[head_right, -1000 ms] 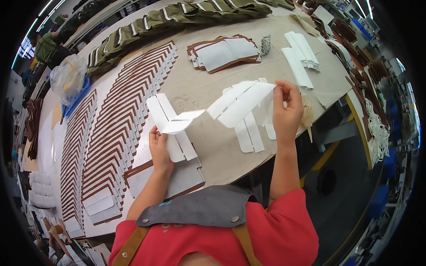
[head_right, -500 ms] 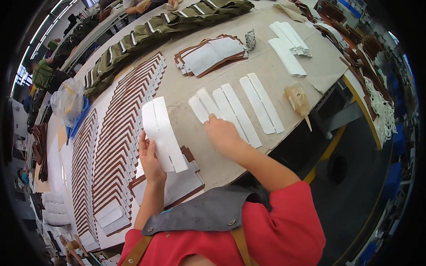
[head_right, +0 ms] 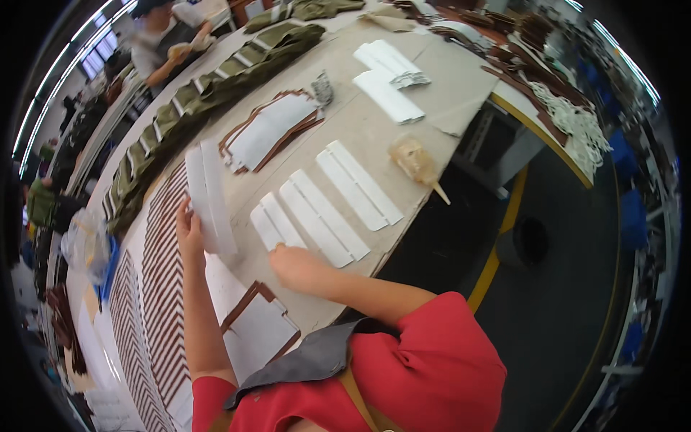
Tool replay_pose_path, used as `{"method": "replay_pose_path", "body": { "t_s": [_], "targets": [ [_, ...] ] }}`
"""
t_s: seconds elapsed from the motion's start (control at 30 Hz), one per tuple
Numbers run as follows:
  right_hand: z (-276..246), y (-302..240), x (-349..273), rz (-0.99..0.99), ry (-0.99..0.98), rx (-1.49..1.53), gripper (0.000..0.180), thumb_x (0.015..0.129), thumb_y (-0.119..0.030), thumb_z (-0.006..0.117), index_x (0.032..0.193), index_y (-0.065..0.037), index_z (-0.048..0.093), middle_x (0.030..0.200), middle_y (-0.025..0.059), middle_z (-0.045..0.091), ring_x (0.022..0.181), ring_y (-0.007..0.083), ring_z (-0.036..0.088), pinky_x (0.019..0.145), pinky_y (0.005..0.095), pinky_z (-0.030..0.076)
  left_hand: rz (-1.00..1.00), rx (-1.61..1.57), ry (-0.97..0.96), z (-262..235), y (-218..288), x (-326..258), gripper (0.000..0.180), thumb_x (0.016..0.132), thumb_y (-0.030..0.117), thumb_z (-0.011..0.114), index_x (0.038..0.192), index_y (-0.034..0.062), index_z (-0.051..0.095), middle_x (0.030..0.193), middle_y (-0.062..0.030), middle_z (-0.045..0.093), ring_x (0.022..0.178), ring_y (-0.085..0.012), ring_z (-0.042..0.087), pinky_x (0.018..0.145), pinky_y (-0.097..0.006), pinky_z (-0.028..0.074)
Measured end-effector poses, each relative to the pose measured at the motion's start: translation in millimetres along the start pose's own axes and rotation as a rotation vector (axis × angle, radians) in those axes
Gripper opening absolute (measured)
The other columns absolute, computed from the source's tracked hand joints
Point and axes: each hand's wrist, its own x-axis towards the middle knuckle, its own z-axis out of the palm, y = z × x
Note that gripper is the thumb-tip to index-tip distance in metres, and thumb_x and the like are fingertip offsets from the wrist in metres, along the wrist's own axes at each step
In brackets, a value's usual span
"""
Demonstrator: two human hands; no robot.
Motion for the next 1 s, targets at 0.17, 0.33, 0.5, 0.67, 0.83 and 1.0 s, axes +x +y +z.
{"method": "replay_pose_path", "body": {
  "t_s": [0.17,0.33,0.5,0.67,0.83,1.0],
  "targets": [
    [6,13,1,0.023,0.031,0.015,0.016,0.081,-0.010,0.049,0.087,0.005,0.052,0.085,0.0227,0.057,0.073,0.0378,0.061,0.064,0.0448,0.049,0.328,0.626,0.041,15,-60,-8,0.041,0.081,0.005,0.054,0.122,0.0009,0.048,0.120,-0.0214,0.049,0.111,-0.0322,0.046,0.096,-0.040,0.035],
    [14,17,-1,0.011,0.067,0.070,0.018,0.083,-0.015,0.052,0.092,0.000,0.053,0.088,0.0199,0.058,0.073,0.0363,0.061,0.065,0.0440,0.050,0.336,0.535,-0.401,49,14,-86,0.032,0.083,0.006,0.053,0.115,0.0022,0.053,0.123,-0.0162,0.051,0.116,-0.0336,0.044,0.100,-0.042,0.030],
    [25,21,-3,-0.044,0.195,0.141,0.017,0.083,-0.015,0.052,0.094,-0.001,0.055,0.088,0.0187,0.059,0.077,0.0354,0.061,0.067,0.0432,0.049,0.345,0.631,-0.476,56,9,-111,0.029,0.086,0.006,0.048,0.114,0.0041,0.054,0.124,-0.0111,0.052,0.116,-0.0290,0.045,0.100,-0.041,0.026],
    [15,17,-9,-0.136,0.214,0.068,0.015,0.081,-0.011,0.053,0.092,-0.001,0.057,0.090,0.0147,0.058,0.083,0.0310,0.058,0.072,0.0392,0.048,0.435,0.788,-0.433,55,5,-115,0.030,0.086,0.014,0.051,0.115,0.0051,0.052,0.126,-0.0104,0.050,0.121,-0.0281,0.041,0.104,-0.046,0.020],
    [0,10,-33,-0.275,0.130,-0.174,0.015,0.076,-0.010,0.059,0.089,-0.003,0.059,0.089,0.0117,0.058,0.085,0.0271,0.056,0.074,0.0349,0.047,0.473,0.877,-0.420,58,2,-120,0.039,0.086,0.027,0.056,0.117,0.0050,0.050,0.133,-0.0094,0.044,0.127,-0.0271,0.034,0.106,-0.048,0.016],
    [-45,23,-58,-0.229,0.014,0.001,0.012,0.074,-0.010,0.061,0.085,-0.004,0.061,0.085,0.0103,0.060,0.082,0.0265,0.058,0.074,0.0351,0.047,0.470,0.882,-0.436,61,3,-118,0.044,0.084,0.032,0.058,0.117,0.0038,0.049,0.133,-0.0101,0.043,0.128,-0.0271,0.033,0.107,-0.048,0.014]
  ]
}}
